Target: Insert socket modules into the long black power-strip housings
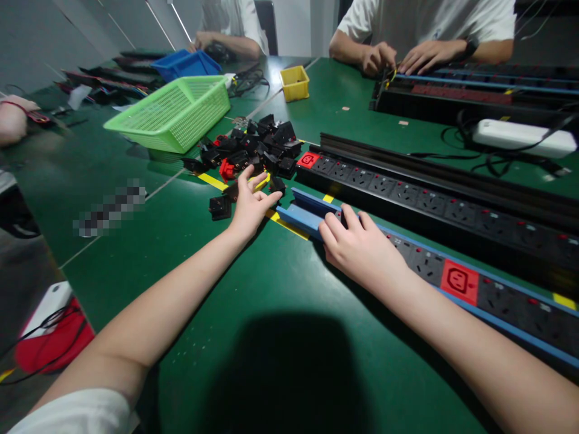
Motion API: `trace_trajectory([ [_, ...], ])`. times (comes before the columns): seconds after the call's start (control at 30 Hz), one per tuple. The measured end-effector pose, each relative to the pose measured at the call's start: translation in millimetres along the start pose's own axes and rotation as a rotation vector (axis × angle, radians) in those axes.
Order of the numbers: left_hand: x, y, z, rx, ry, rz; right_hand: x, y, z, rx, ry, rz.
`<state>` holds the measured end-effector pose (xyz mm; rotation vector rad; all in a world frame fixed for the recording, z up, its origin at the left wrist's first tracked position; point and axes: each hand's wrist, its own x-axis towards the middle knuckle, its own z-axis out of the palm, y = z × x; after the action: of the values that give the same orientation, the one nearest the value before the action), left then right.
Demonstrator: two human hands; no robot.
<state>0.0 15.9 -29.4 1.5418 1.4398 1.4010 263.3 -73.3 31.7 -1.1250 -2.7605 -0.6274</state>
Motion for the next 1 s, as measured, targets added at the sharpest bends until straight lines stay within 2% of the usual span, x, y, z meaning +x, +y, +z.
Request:
trace_trajectory([
  [0.13,4.4,-8.5,-0.5,-0.001,-0.017,-0.034,0.3,0.0,0.1,0.006,-0.004,0.0],
  [0.43,2.8,-5.1,3.2,0.085,-0.118,-0.033,0.7,-0.1,0.5,0.003,0.007,0.0],
  [0.63,-0.2,4.4,6.2,0.076,-0.079,-0.051,0.3,-0.5,0.7,0.006,0.008,0.002],
  [1.0,-2.8,9.5,6.7,0.153,-0.111,-0.032,0.7,-0.3,0.6,0.002,0.001,0.003],
])
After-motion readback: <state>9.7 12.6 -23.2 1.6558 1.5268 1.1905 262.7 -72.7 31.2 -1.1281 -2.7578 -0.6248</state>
